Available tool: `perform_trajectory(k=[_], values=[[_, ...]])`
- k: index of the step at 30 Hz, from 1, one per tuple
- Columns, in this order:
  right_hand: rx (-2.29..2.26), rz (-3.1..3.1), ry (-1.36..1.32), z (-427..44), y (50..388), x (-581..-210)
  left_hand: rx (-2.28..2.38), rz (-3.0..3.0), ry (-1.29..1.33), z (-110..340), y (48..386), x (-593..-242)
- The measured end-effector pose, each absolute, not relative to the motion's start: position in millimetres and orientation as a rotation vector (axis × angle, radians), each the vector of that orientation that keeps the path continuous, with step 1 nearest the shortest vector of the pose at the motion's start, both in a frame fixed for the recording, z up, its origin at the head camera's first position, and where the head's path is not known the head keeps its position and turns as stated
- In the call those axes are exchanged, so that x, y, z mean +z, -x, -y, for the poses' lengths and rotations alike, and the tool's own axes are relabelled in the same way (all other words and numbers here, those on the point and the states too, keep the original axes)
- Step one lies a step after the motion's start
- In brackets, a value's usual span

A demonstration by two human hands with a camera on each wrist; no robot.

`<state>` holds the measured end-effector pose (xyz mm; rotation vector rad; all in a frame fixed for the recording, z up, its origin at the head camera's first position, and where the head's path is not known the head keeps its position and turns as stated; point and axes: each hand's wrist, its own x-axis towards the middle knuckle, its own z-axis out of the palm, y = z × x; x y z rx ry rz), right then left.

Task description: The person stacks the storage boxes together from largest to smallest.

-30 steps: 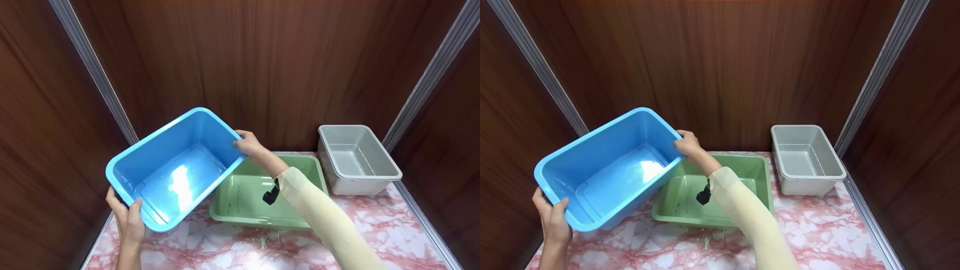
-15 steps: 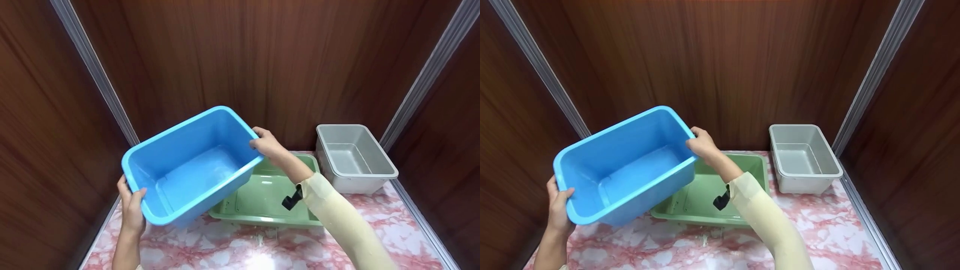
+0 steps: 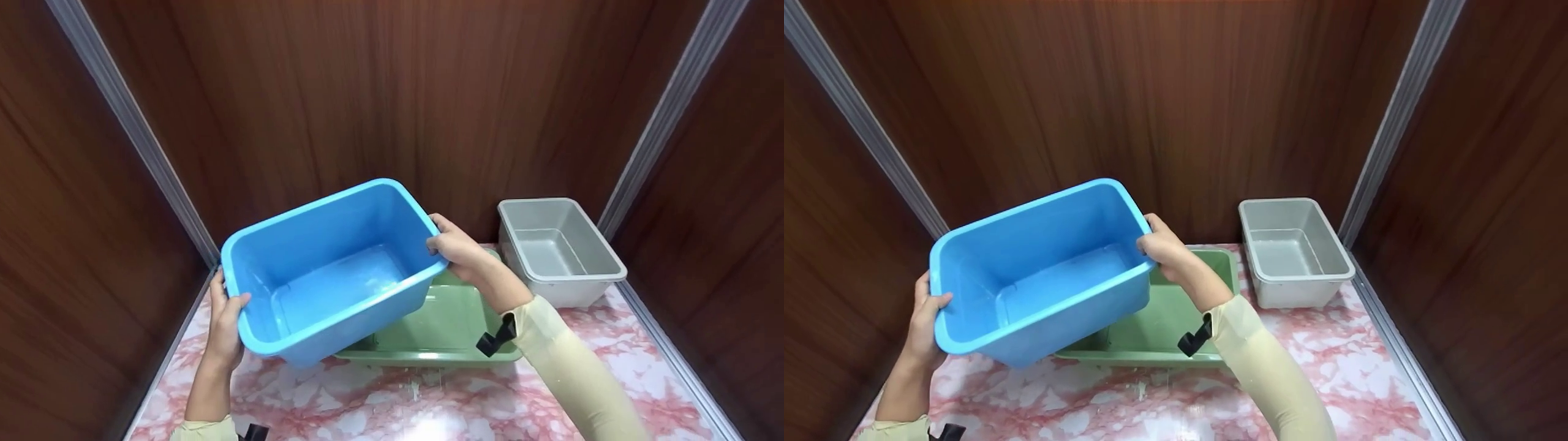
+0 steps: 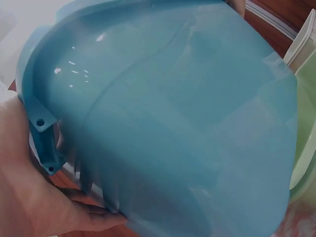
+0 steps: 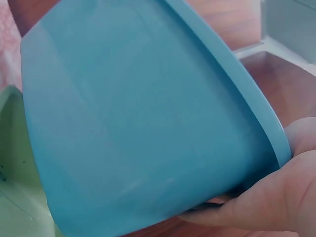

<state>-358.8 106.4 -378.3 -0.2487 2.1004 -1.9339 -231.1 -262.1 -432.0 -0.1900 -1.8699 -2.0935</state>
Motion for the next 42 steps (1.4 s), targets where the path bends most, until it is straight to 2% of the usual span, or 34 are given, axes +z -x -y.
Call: perform_trajectory(k=[24, 32, 42], values=[[-2.214, -1.867, 0.130, -161, 338, -374, -2.214, 2.007, 0.353, 233, 294, -420], [-2.270, -1.818, 0.048, -176, 324, -376, -2.222, 2.055, 0.399, 220, 302, -419], [-2.305, -1.779, 0.071, -185, 308, -381, -2.283, 2.074, 0.414, 215, 314, -424]])
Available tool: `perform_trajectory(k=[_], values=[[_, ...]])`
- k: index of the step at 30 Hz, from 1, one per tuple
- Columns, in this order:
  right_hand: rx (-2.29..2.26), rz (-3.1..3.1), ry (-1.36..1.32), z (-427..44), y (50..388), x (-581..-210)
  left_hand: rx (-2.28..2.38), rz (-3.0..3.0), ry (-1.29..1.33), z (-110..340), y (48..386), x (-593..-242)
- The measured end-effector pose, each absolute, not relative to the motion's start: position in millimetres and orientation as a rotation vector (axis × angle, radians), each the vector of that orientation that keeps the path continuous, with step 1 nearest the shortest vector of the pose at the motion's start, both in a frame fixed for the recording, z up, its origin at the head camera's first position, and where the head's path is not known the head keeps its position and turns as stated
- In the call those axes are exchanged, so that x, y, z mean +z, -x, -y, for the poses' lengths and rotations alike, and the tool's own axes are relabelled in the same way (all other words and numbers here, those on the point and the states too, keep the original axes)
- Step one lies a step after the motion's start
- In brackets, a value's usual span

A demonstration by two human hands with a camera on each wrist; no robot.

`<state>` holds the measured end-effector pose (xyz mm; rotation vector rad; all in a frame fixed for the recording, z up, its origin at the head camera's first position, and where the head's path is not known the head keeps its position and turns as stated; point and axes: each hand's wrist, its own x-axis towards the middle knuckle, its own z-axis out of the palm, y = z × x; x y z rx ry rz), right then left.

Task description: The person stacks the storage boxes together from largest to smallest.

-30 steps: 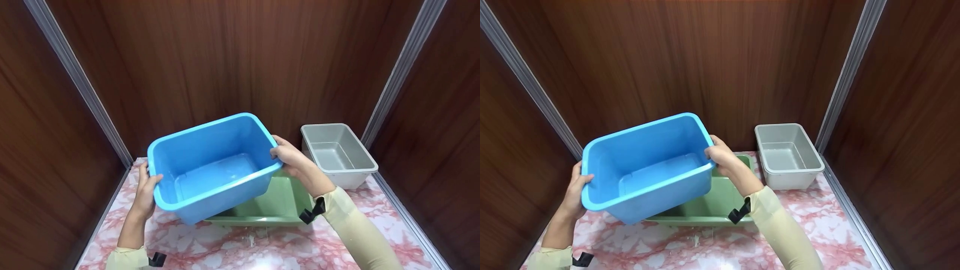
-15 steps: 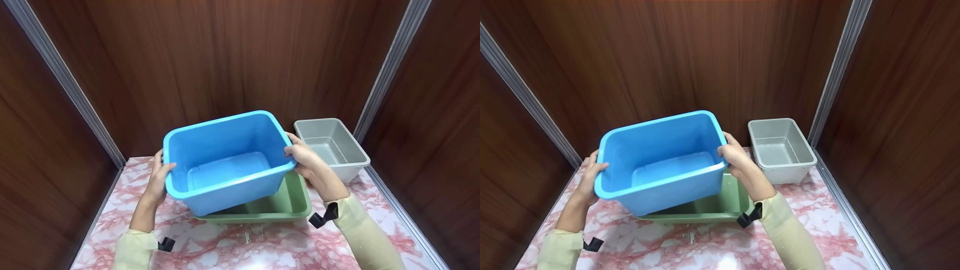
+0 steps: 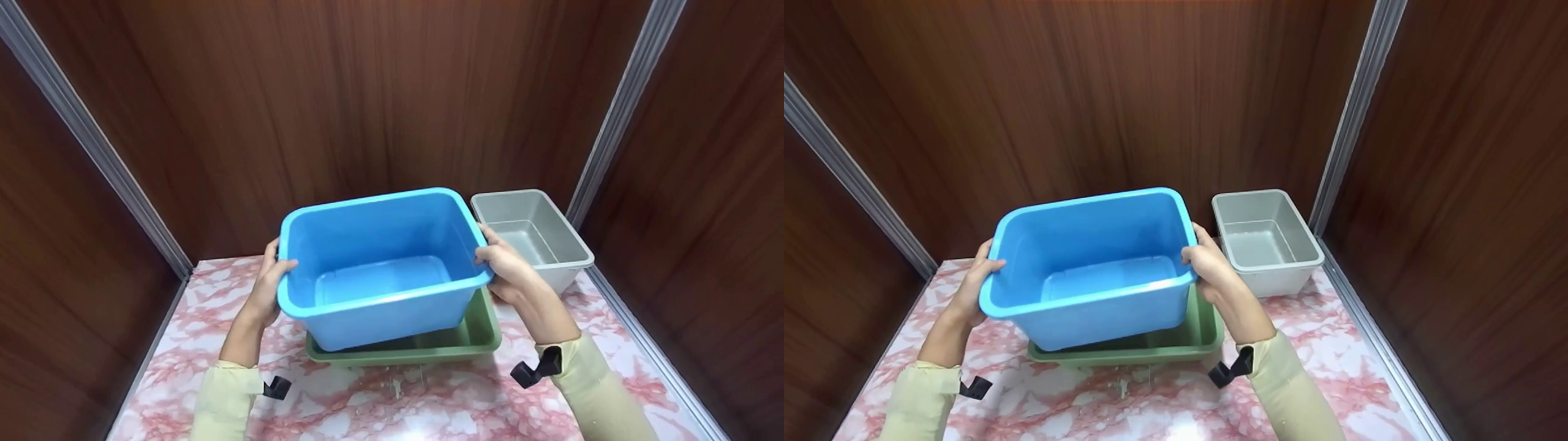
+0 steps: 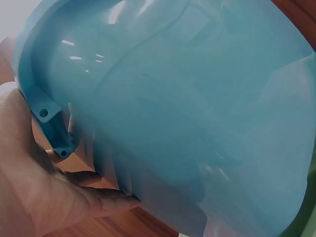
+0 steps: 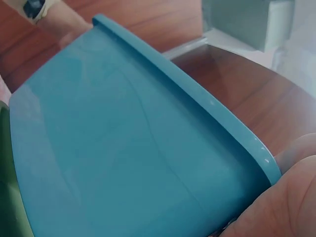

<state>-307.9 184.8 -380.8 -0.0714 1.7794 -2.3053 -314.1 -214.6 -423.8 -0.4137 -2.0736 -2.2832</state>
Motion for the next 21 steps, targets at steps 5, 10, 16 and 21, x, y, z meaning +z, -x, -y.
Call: perform_trajectory(k=[5, 10, 16, 21], values=[[-2.310, -1.781, 0.052, -190, 303, -387, -2.283, 2.094, 0.421, 209, 321, -428], [-2.297, -1.794, 0.004, -193, 299, -392, -2.312, 2.079, 0.378, 202, 325, -434], [-2.339, -1.776, -0.058, -199, 299, -396, -2.346, 2.054, 0.329, 191, 337, -441], [-2.363, -1.722, -0.124, -203, 298, -402, -2.382, 2.059, 0.317, 185, 343, -449]])
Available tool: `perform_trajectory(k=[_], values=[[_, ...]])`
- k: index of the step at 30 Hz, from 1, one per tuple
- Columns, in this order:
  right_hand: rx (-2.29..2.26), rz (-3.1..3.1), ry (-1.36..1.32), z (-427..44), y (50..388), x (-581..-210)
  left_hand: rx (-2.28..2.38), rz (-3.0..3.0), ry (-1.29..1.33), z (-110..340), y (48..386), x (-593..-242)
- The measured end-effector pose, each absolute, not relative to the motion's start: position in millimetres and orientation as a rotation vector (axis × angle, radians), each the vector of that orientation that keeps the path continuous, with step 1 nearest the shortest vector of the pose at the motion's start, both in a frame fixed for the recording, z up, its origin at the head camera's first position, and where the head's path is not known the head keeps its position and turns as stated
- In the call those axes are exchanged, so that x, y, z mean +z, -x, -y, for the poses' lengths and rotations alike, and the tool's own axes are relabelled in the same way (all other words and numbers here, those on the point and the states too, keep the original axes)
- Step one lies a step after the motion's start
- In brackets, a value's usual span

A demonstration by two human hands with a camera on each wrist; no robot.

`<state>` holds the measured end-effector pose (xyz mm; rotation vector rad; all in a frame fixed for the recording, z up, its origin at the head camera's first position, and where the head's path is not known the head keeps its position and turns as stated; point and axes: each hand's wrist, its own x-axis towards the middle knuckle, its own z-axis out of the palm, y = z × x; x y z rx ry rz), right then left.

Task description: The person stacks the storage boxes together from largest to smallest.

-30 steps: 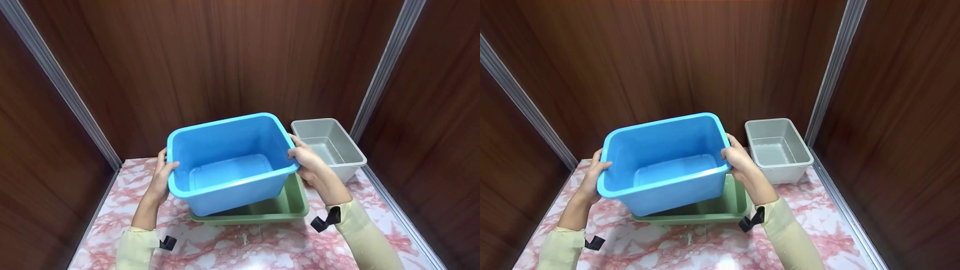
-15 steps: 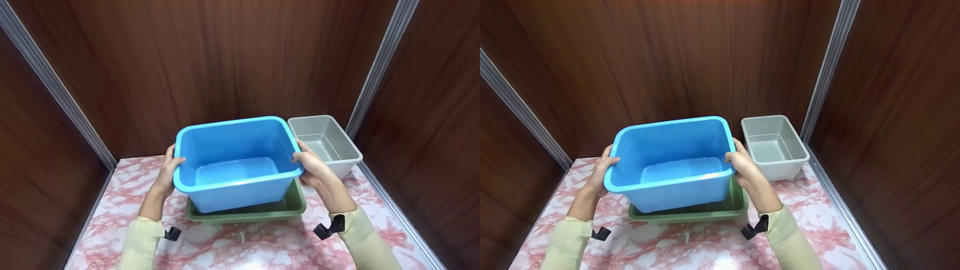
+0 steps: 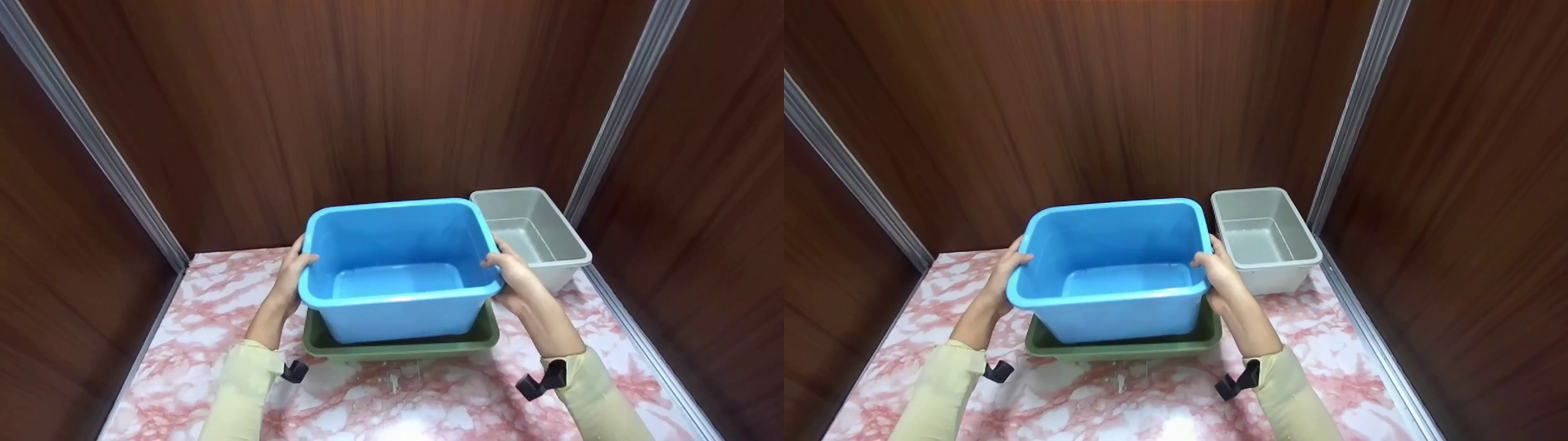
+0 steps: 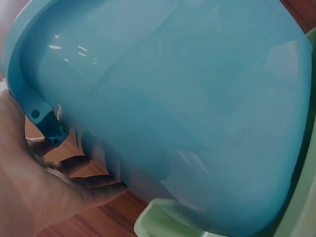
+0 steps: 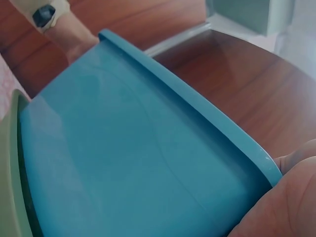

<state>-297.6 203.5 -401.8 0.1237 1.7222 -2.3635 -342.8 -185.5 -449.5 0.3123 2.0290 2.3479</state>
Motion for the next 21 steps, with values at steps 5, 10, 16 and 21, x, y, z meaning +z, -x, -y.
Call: perform_trajectory(k=[5, 10, 16, 21], values=[[-2.406, -1.680, -0.125, -205, 302, -409, 2.350, -2.034, -0.323, 183, 348, -458], [-2.418, -1.648, -0.153, -203, 304, -419, 2.345, -2.019, -0.300, 184, 348, -467], [-2.420, -1.638, -0.154, -199, 308, -426, 2.353, -2.000, -0.256, 187, 348, -473], [-2.427, -1.641, -0.179, -199, 311, -428, 2.328, -2.022, -0.232, 187, 349, -472]])
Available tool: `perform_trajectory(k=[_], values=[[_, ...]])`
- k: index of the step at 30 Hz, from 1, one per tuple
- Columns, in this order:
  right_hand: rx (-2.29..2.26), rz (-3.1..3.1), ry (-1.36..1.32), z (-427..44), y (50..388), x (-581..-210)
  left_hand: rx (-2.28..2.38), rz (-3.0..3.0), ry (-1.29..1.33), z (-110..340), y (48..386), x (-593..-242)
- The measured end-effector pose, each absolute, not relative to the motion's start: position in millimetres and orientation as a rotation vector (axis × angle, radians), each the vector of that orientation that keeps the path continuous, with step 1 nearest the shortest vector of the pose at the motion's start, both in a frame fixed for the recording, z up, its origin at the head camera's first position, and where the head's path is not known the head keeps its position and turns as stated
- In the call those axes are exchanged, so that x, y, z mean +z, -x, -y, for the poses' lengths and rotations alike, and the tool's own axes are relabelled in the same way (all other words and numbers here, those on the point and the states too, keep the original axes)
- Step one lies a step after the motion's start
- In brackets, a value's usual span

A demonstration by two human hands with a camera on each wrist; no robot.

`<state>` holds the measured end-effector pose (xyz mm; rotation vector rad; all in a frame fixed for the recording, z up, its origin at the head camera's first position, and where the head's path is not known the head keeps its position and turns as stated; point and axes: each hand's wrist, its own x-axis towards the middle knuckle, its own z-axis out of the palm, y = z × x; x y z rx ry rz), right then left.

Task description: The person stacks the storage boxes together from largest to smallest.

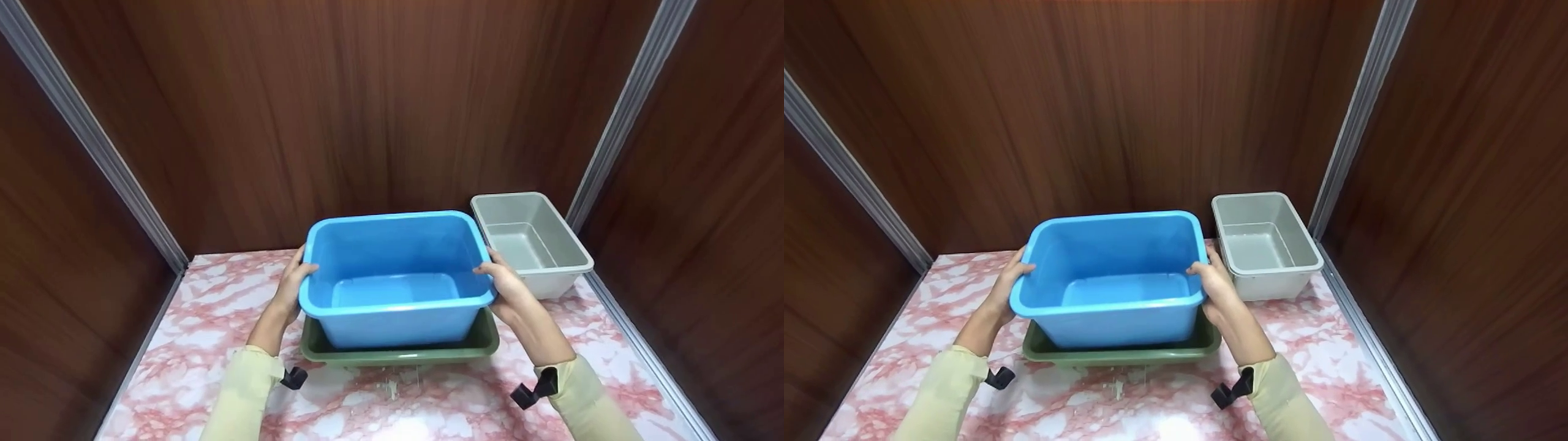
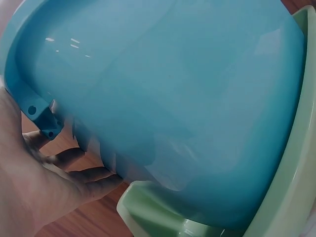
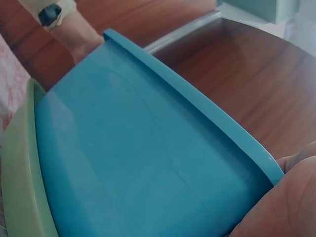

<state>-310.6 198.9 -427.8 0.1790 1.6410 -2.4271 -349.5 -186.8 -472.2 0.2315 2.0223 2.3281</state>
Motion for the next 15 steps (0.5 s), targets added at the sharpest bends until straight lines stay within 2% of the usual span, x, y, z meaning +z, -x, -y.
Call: perform_trajectory(k=[15], values=[[-2.443, -1.652, -0.214, -199, 310, -439, 2.345, -2.036, -0.238, 184, 351, -479]])
